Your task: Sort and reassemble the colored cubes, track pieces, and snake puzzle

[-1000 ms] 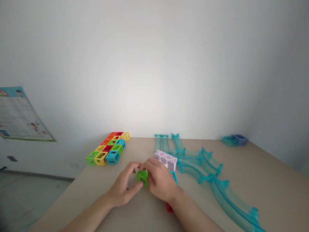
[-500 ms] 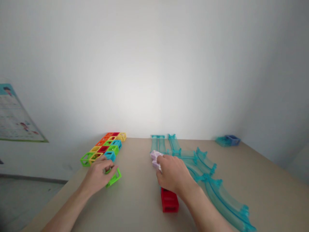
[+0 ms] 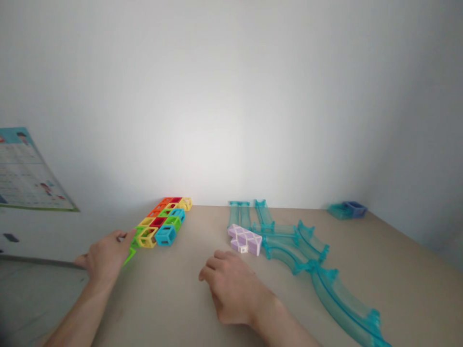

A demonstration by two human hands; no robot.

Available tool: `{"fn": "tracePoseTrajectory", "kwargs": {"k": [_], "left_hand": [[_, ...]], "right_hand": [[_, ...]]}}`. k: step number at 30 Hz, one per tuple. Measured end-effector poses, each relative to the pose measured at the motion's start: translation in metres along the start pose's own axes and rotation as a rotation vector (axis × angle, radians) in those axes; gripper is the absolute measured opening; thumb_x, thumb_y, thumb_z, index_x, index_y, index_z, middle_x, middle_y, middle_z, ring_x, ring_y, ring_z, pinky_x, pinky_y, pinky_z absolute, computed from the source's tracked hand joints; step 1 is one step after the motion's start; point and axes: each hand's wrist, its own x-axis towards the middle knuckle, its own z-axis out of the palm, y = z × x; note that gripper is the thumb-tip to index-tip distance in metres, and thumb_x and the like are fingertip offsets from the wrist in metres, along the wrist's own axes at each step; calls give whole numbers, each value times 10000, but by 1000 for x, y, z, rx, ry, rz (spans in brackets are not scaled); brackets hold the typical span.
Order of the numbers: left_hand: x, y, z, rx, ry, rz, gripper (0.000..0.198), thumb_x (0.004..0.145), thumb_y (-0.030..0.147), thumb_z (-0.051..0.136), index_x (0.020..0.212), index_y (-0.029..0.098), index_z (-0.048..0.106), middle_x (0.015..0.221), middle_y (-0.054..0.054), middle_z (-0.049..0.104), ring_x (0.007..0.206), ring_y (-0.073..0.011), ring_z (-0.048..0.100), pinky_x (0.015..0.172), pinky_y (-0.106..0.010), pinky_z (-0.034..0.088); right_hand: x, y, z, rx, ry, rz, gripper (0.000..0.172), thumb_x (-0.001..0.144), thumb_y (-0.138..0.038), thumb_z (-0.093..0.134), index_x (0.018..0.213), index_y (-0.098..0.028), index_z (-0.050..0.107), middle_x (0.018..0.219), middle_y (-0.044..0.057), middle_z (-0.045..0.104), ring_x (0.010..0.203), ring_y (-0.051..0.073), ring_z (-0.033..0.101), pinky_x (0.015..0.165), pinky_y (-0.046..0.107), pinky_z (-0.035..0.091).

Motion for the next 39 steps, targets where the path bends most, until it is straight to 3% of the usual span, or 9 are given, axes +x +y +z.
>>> {"fn": "tracePoseTrajectory", "kwargs": {"k": [7, 12, 16, 19, 24, 26, 30, 33, 39], "left_hand": [[-4, 10, 7, -18, -84, 45, 468, 825, 591, 439, 914, 225, 716, 885, -144, 734, 908, -407, 636, 818, -551, 375], [2, 3, 17, -19, -108, 101, 354, 799, 437, 511, 1004, 220, 701, 905, -128, 737, 878, -373, 653, 740, -451, 446], [2, 3, 20, -36, 38, 252, 299, 802, 356, 537, 960, 163, 702, 897, -132, 709, 884, -311, 646, 813, -396, 461], [-15, 20, 13, -288, 123, 440, 256, 825, 367, 551, 901, 163, 686, 892, -99, 683, 887, -253, 628, 873, -365, 463], [-64, 58, 3, -563, -430, 1093, 198, 866, 321, 558, 1008, 231, 664, 1054, -73, 639, 1041, -210, 576, 951, -335, 440], [-76, 66, 4, -599, -561, 1109, 203, 915, 299, 491, 1019, 239, 655, 1035, -66, 629, 1013, -189, 580, 931, -320, 445], [-81, 66, 9, -556, -628, 1026, 164, 855, 351, 606, 968, 232, 613, 952, -34, 604, 898, -180, 583, 818, -293, 460], [-82, 63, 13, -473, -588, 1015, 110, 842, 322, 613, 879, 225, 579, 853, -6, 573, 770, -160, 569, 704, -262, 443], [-74, 61, 15, -490, -291, 999, 152, 861, 295, 574, 745, 212, 522, 748, 10, 532, 694, -138, 530, 666, -236, 407]], "right_hand": [[2, -7, 7, 109, 36, -117, 413, 690, -69, 541, 1076, -198, 608, 1171, 76, 593, 1042, 219, 541, 912, 332, 409], [2, -3, 15, 84, 120, 35, 507, 689, -129, 586, 1186, -224, 560, 1278, 105, 498, 1183, 278, 444, 1004, 417, 347], [3, 5, 28, 67, 133, 219, 604, 727, -164, 571, 1320, -185, 457, 1271, 137, 488, 1172, 291, 443, 1026, 453, 330], [5, 11, 32, 123, 146, 246, 604, 759, -172, 566, 1347, -177, 429, 1251, 128, 504, 1168, 277, 455, 1043, 438, 327], [9, 18, 38, 276, 209, 164, 647, 725, -97, 591, 1339, -207, 422, 1254, 88, 520, 1191, 223, 466, 1054, 358, 338], [11, 23, 42, 300, 254, 203, 649, 722, -100, 615, 1333, -208, 426, 1240, 86, 537, 1170, 219, 486, 1035, 356, 359], [17, 32, 52, 305, 306, 330, 563, 747, -190, 684, 1274, -180, 487, 1228, 107, 571, 1132, 239, 526, 993, 375, 396], [23, 33, 57, 298, 306, 342, 490, 742, -223, 717, 1198, -170, 543, 1153, 99, 621, 1055, 242, 569, 938, 369, 431], [31, 33, 68, 274, 374, 424, 430, 792, -295, 683, 1181, -176, 543, 1134, 109, 629, 1048, 255, 582, 932, 396, 442]]}}
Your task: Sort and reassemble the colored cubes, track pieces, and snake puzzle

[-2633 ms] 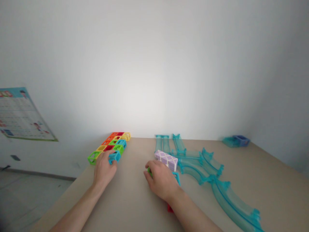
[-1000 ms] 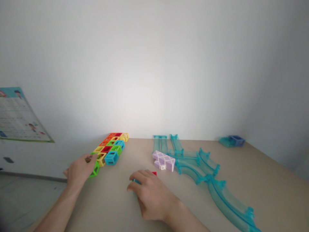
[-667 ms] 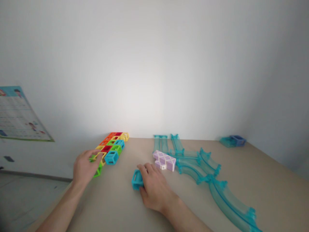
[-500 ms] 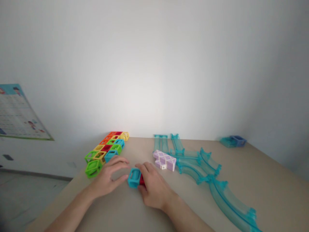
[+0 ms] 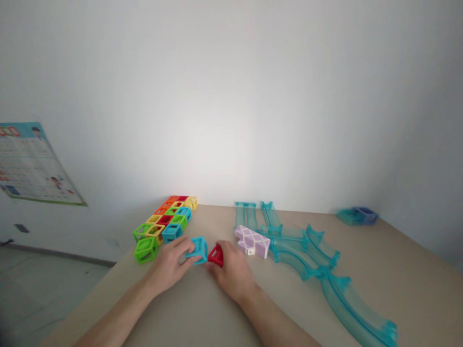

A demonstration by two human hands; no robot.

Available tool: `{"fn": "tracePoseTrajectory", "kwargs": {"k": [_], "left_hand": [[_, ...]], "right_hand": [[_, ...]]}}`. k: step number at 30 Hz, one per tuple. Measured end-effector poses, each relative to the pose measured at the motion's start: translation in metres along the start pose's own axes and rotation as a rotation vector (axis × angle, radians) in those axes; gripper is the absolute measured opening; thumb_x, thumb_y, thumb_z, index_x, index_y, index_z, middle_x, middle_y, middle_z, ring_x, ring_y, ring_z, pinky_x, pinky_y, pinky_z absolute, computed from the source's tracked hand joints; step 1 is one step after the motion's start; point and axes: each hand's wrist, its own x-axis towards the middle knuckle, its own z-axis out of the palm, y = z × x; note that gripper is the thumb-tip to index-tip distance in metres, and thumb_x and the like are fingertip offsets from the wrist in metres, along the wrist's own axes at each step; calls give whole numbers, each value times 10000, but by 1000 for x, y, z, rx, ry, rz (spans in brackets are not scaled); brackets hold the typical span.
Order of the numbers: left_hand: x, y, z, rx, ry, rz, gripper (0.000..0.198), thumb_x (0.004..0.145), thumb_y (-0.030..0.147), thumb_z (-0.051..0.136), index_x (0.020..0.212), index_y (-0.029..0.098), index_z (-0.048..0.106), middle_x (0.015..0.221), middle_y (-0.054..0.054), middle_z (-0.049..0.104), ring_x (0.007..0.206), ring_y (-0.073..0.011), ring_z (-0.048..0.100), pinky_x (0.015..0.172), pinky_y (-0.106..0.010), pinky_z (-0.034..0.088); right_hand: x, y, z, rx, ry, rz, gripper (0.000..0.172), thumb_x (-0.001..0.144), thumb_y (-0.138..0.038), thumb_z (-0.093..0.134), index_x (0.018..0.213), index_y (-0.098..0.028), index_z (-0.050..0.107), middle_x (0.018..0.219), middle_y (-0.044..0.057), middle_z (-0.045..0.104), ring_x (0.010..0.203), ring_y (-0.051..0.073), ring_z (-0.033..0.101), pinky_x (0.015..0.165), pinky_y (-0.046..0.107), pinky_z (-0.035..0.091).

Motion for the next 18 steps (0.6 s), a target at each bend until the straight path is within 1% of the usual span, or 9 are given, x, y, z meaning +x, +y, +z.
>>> {"fn": "tracePoseTrajectory", "kwargs": {"k": [1, 3, 5, 6, 8, 11, 14, 16, 18], "left_hand": [[1, -5, -5, 13, 110, -20, 172, 871, 298, 557, 732, 209, 507, 726, 15, 517, 675, -131, 513, 670, -233, 405], [2, -18, -21, 88, 403, -139, 223, 863, 339, 560, 702, 206, 480, 665, 30, 464, 622, -123, 460, 648, -231, 391], [-4, -34, -43, 213, 734, -402, 236, 836, 406, 580, 739, 205, 503, 610, 52, 390, 564, -118, 401, 614, -239, 368], [-10, -43, -54, 268, 808, -535, 234, 832, 425, 576, 775, 205, 518, 611, 53, 399, 561, -118, 410, 605, -240, 358], [-27, -61, -75, 360, 800, -742, 236, 812, 443, 576, 809, 212, 527, 618, 48, 442, 571, -130, 447, 589, -242, 341], [-58, -81, -89, 445, 514, -903, 218, 794, 445, 557, 806, 229, 534, 637, 19, 501, 567, -163, 467, 536, -256, 305], [-76, -91, -81, 397, 410, -939, 166, 762, 380, 550, 831, 229, 551, 669, 6, 543, 598, -186, 529, 553, -268, 351], [-78, -93, -70, 306, 362, -939, 163, 741, 346, 542, 848, 224, 558, 656, 9, 548, 625, -198, 564, 591, -280, 395], [-76, -94, -60, 207, 338, -882, 220, 707, 302, 540, 909, 218, 553, 687, 10, 575, 676, -203, 598, 649, -290, 440]], "right_hand": [[-1, 0, 1, -4, 13, 10, 430, 805, -308, 666, 1192, -175, 535, 1148, 115, 621, 1063, 259, 575, 943, 403, 437], [-4, -3, 3, -11, 4, -22, 446, 831, -310, 621, 1235, -162, 505, 1183, 125, 596, 1099, 259, 551, 970, 405, 424], [-8, -10, 3, -27, -44, -119, 479, 848, -279, 567, 1294, -141, 456, 1218, 132, 566, 1129, 252, 516, 1000, 392, 403], [-9, -15, 4, -45, -76, -177, 503, 846, -255, 547, 1320, -131, 431, 1233, 135, 553, 1137, 251, 498, 1012, 388, 392], [-7, -27, 8, -103, -133, -263, 543, 819, -215, 532, 1337, -111, 408, 1245, 140, 543, 1125, 259, 474, 1020, 396, 377], [5, -44, 23, -180, -167, -306, 528, 813, -205, 512, 1320, -89, 420, 1245, 152, 539, 1085, 272, 464, 1004, 411, 380], [24, -62, 48, -194, -150, -317, 486, 854, -238, 484, 1317, -106, 417, 1214, 150, 539, 1082, 277, 462, 986, 416, 386], [35, -71, 63, -171, -104, -277, 479, 881, -281, 469, 1326, -117, 398, 1205, 157, 522, 1100, 282, 461, 973, 424, 394], [41, -77, 73, -139, -57, -225, 527, 886, -343, 484, 1348, -120, 361, 1211, 169, 492, 1116, 295, 460, 959, 438, 404]]}}
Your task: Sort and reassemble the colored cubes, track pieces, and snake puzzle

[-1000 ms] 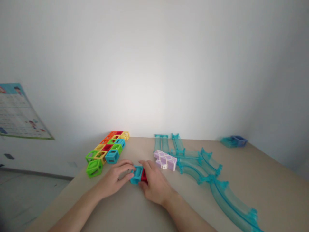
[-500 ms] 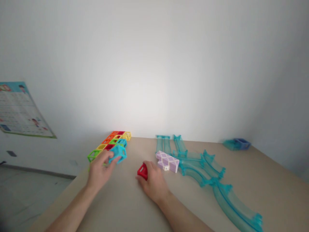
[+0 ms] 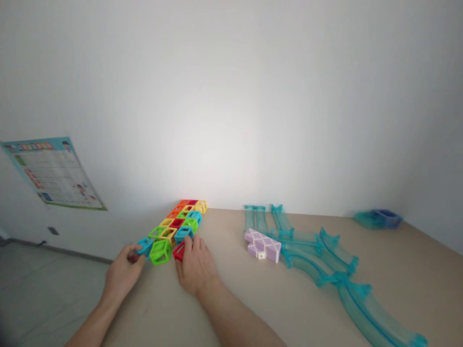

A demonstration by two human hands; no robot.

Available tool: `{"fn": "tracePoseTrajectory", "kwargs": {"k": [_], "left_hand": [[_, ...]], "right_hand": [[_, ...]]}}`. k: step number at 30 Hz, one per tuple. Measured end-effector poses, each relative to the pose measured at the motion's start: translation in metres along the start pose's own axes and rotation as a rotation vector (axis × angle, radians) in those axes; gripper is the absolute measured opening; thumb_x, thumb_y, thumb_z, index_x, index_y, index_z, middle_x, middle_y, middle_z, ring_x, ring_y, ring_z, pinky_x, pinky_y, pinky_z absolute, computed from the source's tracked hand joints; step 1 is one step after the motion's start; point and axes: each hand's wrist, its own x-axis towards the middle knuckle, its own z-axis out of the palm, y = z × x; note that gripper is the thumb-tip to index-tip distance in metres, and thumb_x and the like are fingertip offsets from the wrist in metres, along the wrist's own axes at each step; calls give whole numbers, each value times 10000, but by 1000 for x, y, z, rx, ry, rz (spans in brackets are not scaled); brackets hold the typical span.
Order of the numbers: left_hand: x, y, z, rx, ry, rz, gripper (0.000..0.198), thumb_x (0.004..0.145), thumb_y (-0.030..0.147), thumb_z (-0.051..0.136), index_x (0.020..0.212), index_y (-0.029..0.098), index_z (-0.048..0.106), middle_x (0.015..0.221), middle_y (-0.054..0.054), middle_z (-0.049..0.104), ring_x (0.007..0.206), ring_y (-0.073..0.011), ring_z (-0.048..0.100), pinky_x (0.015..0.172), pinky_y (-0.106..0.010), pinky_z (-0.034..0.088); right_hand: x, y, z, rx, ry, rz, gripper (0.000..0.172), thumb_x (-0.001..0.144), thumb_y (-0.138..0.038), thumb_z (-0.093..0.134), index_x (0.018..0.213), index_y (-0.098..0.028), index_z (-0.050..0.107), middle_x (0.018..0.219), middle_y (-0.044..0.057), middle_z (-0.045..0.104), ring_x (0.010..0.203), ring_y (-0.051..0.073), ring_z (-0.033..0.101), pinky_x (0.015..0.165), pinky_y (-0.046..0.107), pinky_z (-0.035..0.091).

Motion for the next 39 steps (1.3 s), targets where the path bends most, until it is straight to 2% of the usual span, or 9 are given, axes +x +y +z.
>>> {"fn": "tracePoseTrajectory", "kwargs": {"k": [3, 11, 20, 25, 28, 29, 31, 34, 39], "left_hand": [[0, 0, 11, -121, -63, 112, 352, 665, 299, 552, 1003, 200, 549, 769, -7, 609, 729, -210, 619, 702, -315, 483], [3, -14, 21, -141, -68, 195, 457, 731, 544, 578, 1034, 202, 565, 640, 29, 599, 609, -195, 599, 648, -299, 471], [5, -10, 19, -109, -118, 216, 321, 828, 386, 475, 1092, 208, 511, 661, 22, 636, 646, -199, 648, 629, -282, 472], [-4, 0, 15, 11, -12, 244, 333, 809, 325, 529, 1114, 203, 474, 597, 66, 533, 552, -169, 590, 567, -254, 434], [-21, 15, 14, -2, 91, 427, 228, 842, 304, 515, 1048, 209, 493, 601, 63, 470, 532, -152, 531, 582, -256, 430], [-28, 22, 14, -23, 61, 541, 154, 858, 289, 500, 992, 213, 507, 629, 46, 483, 560, -151, 532, 605, -259, 439], [-41, 39, 16, -41, -165, 809, 48, 871, 234, 476, 875, 217, 521, 773, -14, 562, 726, -166, 582, 698, -269, 462], [-52, 65, 21, -9, -401, 921, 44, 854, 194, 492, 853, 213, 532, 893, -50, 584, 842, -182, 587, 748, -278, 471], [-50, 77, 34, 39, -336, 891, 119, 867, 184, 469, 759, 204, 512, 787, -28, 562, 728, -165, 569, 657, -274, 441]], "right_hand": [[1, 1, 4, 78, 31, 22, 579, 855, -359, 536, 1350, -138, 333, 1218, 165, 454, 1074, 281, 499, 924, 423, 435], [3, 9, 4, 196, -97, -126, 299, 865, -223, 527, 1159, -183, 485, 1124, 100, 575, 1011, 231, 569, 877, 348, 476], [5, 14, 8, 90, -81, -257, 488, 889, -273, 524, 1349, -156, 408, 1274, 127, 562, 1144, 252, 513, 996, 395, 404], [-9, 11, -2, 27, -84, -193, 453, 878, -260, 520, 1317, -175, 447, 1234, 122, 542, 1111, 248, 500, 971, 394, 403], [-32, 11, -15, 4, -89, -151, 348, 875, -203, 488, 1221, -182, 512, 1144, 111, 549, 1058, 232, 504, 935, 377, 411], [-42, 12, -20, 1, -95, -150, 329, 874, -183, 475, 1199, -184, 523, 1119, 107, 551, 1037, 226, 508, 922, 370, 414], [-64, 16, -30, 8, -116, -165, 308, 857, -144, 467, 1153, -188, 541, 1079, 97, 553, 1003, 216, 515, 897, 353, 422], [-96, 26, -44, 27, -141, -184, 315, 795, -98, 491, 1090, -184, 558, 1059, 91, 556, 975, 215, 518, 867, 337, 439], [-119, 42, -69, 30, -53, -96, 296, 798, -57, 442, 1040, -182, 559, 998, 83, 559, 917, 208, 524, 825, 332, 455]]}}
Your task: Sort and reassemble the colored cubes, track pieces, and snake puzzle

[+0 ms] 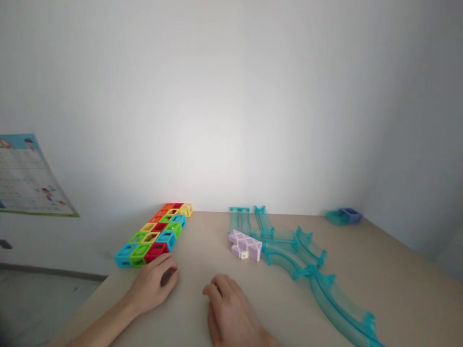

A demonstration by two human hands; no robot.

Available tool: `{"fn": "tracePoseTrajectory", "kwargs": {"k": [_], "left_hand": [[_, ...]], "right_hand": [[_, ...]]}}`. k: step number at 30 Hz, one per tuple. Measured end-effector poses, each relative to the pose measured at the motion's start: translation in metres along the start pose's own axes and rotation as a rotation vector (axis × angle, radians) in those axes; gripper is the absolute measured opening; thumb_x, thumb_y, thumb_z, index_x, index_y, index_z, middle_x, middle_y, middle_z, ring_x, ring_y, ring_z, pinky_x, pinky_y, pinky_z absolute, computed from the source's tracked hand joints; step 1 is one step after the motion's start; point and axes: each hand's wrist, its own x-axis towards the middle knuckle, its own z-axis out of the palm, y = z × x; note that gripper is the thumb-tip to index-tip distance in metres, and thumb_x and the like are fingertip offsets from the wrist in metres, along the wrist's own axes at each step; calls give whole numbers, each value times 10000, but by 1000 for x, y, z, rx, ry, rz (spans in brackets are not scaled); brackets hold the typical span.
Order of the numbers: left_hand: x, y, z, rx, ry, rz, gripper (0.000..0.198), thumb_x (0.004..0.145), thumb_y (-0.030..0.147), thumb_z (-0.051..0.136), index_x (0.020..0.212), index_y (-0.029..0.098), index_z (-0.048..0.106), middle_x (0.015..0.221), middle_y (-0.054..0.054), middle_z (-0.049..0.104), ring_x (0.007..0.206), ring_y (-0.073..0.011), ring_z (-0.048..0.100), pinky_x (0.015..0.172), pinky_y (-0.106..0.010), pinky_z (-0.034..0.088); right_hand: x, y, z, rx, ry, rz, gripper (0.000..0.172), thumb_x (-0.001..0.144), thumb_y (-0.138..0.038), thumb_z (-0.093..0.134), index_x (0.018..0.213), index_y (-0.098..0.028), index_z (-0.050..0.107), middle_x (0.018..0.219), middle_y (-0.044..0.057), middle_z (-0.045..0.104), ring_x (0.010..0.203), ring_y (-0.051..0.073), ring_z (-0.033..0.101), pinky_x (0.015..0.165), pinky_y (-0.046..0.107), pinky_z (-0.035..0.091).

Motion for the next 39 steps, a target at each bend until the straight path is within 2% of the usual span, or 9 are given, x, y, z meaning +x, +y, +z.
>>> {"fn": "tracePoseTrajectory", "kwargs": {"k": [7, 9, 13, 20, 24, 26, 28, 33, 39], "left_hand": [[9, 23, 20, 113, 58, 56, 190, 884, 177, 448, 713, 196, 531, 728, -25, 560, 690, -162, 560, 633, -278, 402], [22, 33, 26, 100, 42, 16, 181, 867, 175, 463, 712, 194, 553, 741, -33, 579, 732, -175, 573, 659, -280, 405], [44, 34, 35, 17, 86, -302, 178, 823, 160, 484, 668, 178, 568, 698, -34, 594, 712, -176, 581, 674, -277, 401], [46, 16, 35, -176, 103, -552, 253, 837, 256, 468, 612, 186, 558, 574, 5, 562, 575, -151, 535, 581, -260, 363], [44, 30, 32, -276, 97, -333, 230, 869, 318, 471, 908, 186, 654, 786, -33, 632, 741, -180, 587, 705, -298, 456], [44, 43, 31, -316, 45, -96, 450, 834, 382, 561, 1252, 217, 546, 1112, -93, 610, 1019, -230, 572, 894, -368, 457], [46, 58, 34, -310, -53, 65, 712, 756, 438, 665, 1397, 262, 410, 1306, -129, 504, 1189, -287, 486, 1002, -443, 405], [60, 99, 51, -345, -135, 147, 745, 759, 454, 676, 1402, 230, 375, 1297, -134, 514, 1167, -300, 483, 1007, -468, 397], [73, 124, 69, -380, -133, 181, 327, 796, 195, 594, 1122, 199, 621, 1085, -102, 655, 1000, -268, 553, 889, -426, 445]], "right_hand": [[31, 25, -25, -437, 392, 312, 441, 820, -53, 457, 1231, -199, 518, 1246, 127, 517, 1143, 287, 443, 959, 456, 349], [34, 37, -27, -545, 394, 400, 465, 817, -56, 471, 1261, -189, 507, 1256, 139, 525, 1161, 302, 436, 958, 470, 337], [30, 52, -28, -600, 313, 428, 444, 796, -38, 493, 1208, -195, 542, 1189, 128, 580, 1088, 292, 474, 893, 441, 365], [28, 55, -31, -388, 274, 416, 310, 848, -217, 573, 1157, -194, 562, 1093, 116, 577, 1000, 260, 543, 854, 386, 433], [30, 48, -31, -205, 222, 293, 286, 879, -302, 569, 1145, -198, 578, 1052, 98, 577, 955, 226, 577, 841, 347, 466], [32, 44, -34, -131, 216, 206, 248, 913, -342, 528, 1103, -202, 606, 1025, 87, 588, 944, 216, 580, 846, 345, 470], [34, 42, -39, -77, 267, 162, 239, 952, -331, 459, 1056, -198, 627, 1014, 86, 600, 955, 210, 578, 871, 350, 466], [33, 47, -55, -76, 463, 195, 219, 950, -247, 433, 1014, -173, 629, 1014, 97, 619, 993, 210, 578, 912, 340, 455], [22, 35, -49, -378, 206, 348, 316, 833, -58, 448, 1043, -181, 649, 989, 108, 643, 927, 244, 598, 914, 400, 431]]}}
